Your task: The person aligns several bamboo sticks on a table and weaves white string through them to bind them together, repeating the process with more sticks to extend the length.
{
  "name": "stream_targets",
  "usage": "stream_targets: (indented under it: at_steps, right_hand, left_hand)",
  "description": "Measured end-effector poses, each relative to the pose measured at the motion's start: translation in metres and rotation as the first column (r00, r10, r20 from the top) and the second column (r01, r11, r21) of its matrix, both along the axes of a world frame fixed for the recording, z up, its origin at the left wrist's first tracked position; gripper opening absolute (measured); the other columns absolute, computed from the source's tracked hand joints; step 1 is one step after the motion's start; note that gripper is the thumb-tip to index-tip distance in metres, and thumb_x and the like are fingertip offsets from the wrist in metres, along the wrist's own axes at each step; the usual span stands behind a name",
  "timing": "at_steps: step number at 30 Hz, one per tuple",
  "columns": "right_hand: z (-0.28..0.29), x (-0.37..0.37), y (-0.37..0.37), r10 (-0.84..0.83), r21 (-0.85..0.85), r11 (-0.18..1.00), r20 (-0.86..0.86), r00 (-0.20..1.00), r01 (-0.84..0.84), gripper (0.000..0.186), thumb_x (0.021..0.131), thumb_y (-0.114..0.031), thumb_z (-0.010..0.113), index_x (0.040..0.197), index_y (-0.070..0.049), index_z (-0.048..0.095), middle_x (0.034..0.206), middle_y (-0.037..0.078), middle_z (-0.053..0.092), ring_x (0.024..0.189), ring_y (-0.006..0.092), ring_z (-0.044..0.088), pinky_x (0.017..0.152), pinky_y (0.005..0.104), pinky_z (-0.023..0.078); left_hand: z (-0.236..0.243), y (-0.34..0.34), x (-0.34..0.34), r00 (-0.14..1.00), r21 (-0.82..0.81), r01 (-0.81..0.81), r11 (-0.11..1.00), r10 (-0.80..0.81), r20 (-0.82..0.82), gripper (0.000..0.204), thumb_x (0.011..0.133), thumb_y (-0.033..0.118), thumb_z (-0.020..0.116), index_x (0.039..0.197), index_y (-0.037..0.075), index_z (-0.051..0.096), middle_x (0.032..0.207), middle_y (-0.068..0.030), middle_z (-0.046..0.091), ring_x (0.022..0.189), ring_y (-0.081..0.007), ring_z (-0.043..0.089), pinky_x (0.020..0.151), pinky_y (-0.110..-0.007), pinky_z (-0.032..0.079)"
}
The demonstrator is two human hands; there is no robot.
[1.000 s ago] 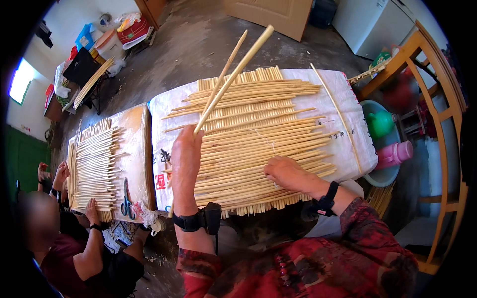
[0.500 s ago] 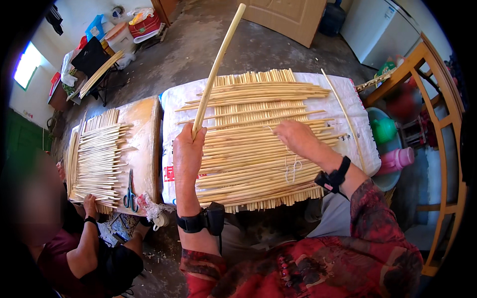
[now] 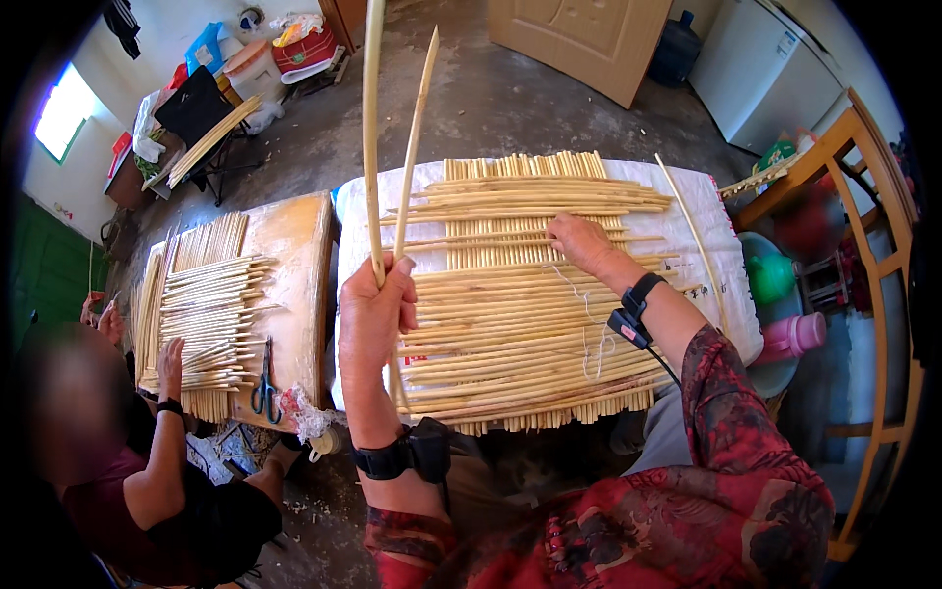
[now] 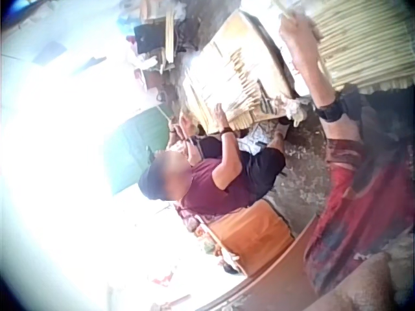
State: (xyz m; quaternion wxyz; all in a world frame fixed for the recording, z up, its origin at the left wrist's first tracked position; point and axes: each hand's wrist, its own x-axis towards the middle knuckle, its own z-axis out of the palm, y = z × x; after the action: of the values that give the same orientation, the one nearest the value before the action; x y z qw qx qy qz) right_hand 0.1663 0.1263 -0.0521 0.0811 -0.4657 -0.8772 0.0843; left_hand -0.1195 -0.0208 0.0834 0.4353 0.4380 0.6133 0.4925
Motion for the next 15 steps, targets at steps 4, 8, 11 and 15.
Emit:
stream_targets:
  at_steps: [4, 8, 11, 15]
  right_hand:
    - [-0.004, 0.006, 0.005, -0.036, 0.070, 0.997, -0.039, 0.999, 0.039, 0.008, 0.079, -0.012, 0.058, 0.086, -0.008, 0.058, 0.088, 0.012, 0.054, 0.080, 0.0311, 0.060, 0.070, 0.0415, 0.050]
    - [0.012, 0.008, -0.008, -0.088, 0.074, 0.993, -0.082, 0.993, 0.094, 0.010, 0.080, -0.013, 0.056, 0.087, -0.008, 0.058, 0.086, 0.012, 0.054, 0.081, 0.0328, 0.059, 0.070, 0.0405, 0.050]
    - [0.038, 0.013, -0.016, -0.290, -0.448, 0.894, -0.543, 0.788, 0.020, 0.025, 0.089, -0.026, 0.051, 0.099, -0.005, 0.059, 0.092, 0.008, 0.058, 0.067, 0.0168, 0.058, 0.055, 0.0284, 0.049]
    - [0.105, 0.002, -0.071, -0.583, -0.647, 0.622, -0.759, 0.289, -0.441, 0.038, 0.092, -0.035, 0.049, 0.107, -0.001, 0.057, 0.091, 0.005, 0.061, 0.058, 0.0055, 0.052, 0.044, 0.0173, 0.041]
  left_hand:
    - [-0.005, 0.006, 0.016, 0.935, -0.024, 0.153, 0.988, -0.137, 0.327, 0.017, 0.090, 0.016, 0.053, 0.092, -0.001, 0.056, 0.061, -0.0022, 0.053, 0.042, -0.0089, 0.049, 0.036, -0.020, 0.038]
    - [-0.021, 0.011, 0.047, 0.706, 0.046, 0.370, 0.928, -0.313, 0.636, 0.017, 0.091, 0.015, 0.052, 0.091, -0.001, 0.055, 0.063, -0.0045, 0.054, 0.046, -0.0128, 0.053, 0.040, -0.023, 0.043]
    - [-0.028, 0.010, 0.072, 0.613, 0.049, 0.508, 0.860, -0.401, 0.681, 0.019, 0.091, 0.017, 0.053, 0.091, -0.002, 0.054, 0.065, -0.0046, 0.054, 0.048, -0.0136, 0.054, 0.042, -0.024, 0.044]
    - [-0.041, 0.002, 0.094, 0.590, -0.040, 0.653, 0.756, -0.475, 0.653, 0.022, 0.092, 0.020, 0.050, 0.095, -0.001, 0.052, 0.065, -0.0057, 0.053, 0.047, -0.0144, 0.053, 0.042, -0.025, 0.044]
